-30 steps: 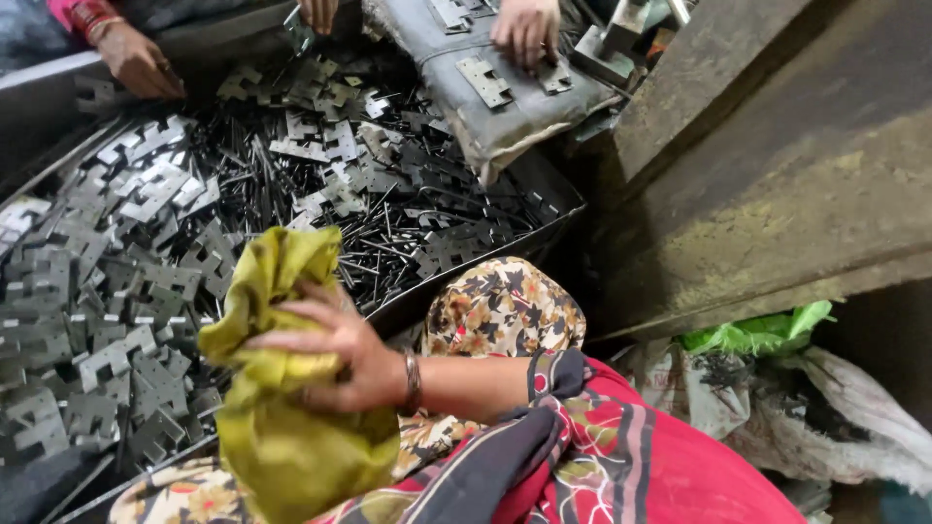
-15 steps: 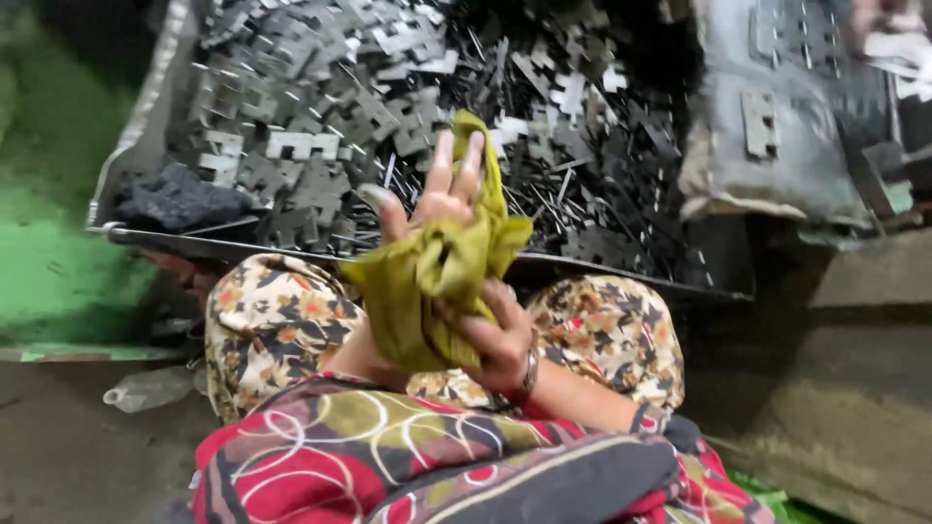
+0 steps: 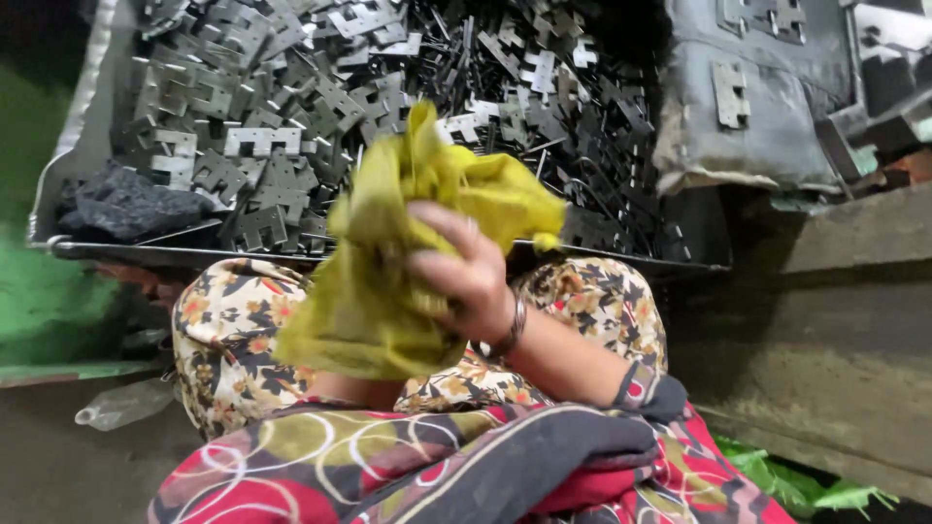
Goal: The person wipes their hands with a cloth, then picks up metal hinges and pins from a bin. They manually insert the pins into the hinges and place the assembled pieces onto a padded surface while others also reach into the bin.
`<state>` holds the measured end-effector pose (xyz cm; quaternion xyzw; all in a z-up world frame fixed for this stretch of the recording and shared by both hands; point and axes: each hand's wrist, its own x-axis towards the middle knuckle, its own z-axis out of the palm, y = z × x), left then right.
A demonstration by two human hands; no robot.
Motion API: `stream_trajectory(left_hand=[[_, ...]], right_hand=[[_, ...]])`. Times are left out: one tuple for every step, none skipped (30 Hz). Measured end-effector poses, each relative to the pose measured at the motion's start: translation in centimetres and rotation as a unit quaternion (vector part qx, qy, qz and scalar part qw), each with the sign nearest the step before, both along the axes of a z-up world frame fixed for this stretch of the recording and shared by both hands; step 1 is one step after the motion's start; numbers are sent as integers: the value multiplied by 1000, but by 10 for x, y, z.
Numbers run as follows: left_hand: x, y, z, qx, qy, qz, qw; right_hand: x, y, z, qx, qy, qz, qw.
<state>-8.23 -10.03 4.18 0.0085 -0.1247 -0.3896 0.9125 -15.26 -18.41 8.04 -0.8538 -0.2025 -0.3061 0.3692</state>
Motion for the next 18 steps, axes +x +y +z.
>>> stream_trajectory(left_hand=[[1,4,-4,0,2,6,1000],[3,8,-8,-1,5,11,1000],[4,10,-12,-1,7,15,1000],[5,13,-17,-2,9,20,1000],[7,15,-20,-3,9,24,1000],[9,24,-39,-5,8,28,1000],[9,26,-43,-7,7,32,999],[12,19,-34,-8,6,37,999],[11,21,-33,-8,6,41,999],[9,22,-32,-147,19,-12,989],[7,23,-32,-283,30,-61,957],[4,24,-14,-283,30,-58,957],[4,24,4,-153,25,-23,988],[3,24,21,-20,19,18,999],[2,23,19,-20,20,17,999],[0,21,16,-47,69,6,996],[-2,17,14,-73,118,-12,990],[-13,16,9,-72,118,-20,990]], right_hand=[[-10,3,-10,-12,-9,37,999],[-19,5,-21,-23,-19,74,997],[-28,3,-30,-23,-18,80,996],[-37,0,-39,-39,-16,88,995],[-45,-4,-48,-55,-16,96,994],[-48,-11,-48,-55,-17,102,993],[-51,-18,-49,-52,-25,92,994],[-53,-26,-50,-49,-32,82,995],[-52,-42,-65,-48,-32,86,995],[-49,-59,-81,-30,-21,-20,999],[-49,-75,-96,-12,-8,-128,992],[-53,-87,-91,-12,-7,-125,992],[-54,-99,-85,59,-30,-192,979],[-56,-113,-78,129,-53,-257,956],[-59,-106,-68,129,-52,-258,956],[-63,-101,-58,117,-57,-265,955],[-70,-96,-47,105,-65,-279,952],[-60,-77,-34,105,-65,-287,950]])
